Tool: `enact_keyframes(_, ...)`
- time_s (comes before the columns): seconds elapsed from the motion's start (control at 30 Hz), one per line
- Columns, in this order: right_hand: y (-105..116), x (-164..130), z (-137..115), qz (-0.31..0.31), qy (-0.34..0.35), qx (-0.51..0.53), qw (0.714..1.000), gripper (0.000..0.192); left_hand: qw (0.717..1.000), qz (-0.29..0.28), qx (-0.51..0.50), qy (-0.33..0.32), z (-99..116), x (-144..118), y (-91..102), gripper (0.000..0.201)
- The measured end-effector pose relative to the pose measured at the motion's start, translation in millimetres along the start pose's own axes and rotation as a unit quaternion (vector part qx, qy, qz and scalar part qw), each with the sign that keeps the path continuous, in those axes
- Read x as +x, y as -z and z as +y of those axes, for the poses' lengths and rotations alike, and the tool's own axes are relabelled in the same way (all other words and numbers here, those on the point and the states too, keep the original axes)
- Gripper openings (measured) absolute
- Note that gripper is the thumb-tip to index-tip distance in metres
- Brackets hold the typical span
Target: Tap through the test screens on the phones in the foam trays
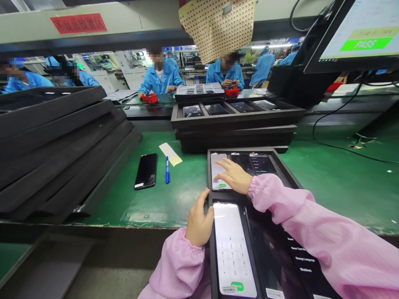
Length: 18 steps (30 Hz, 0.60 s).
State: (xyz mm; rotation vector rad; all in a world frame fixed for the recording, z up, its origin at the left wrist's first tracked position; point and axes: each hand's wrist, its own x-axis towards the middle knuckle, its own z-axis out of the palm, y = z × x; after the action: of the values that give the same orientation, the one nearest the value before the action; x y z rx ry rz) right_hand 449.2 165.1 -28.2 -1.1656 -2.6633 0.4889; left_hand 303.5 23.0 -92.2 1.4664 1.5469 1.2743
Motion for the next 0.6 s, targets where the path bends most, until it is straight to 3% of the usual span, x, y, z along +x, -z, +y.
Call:
enact_keyframes(0.37, 11, -9, 23, 0.011, -0.031, 0.007, 0.999, 0.061, 1.000, 0.003, -0.002, 0.002, 1, -1, -0.6, 0.047)
enact_keyframes(0.6, 5, 1, 20, 0.027, -0.032, 0.016, 0.999, 0.057, 1.000, 0.001, 0.004, -0.004, 1, -1, -0.8, 0.046)
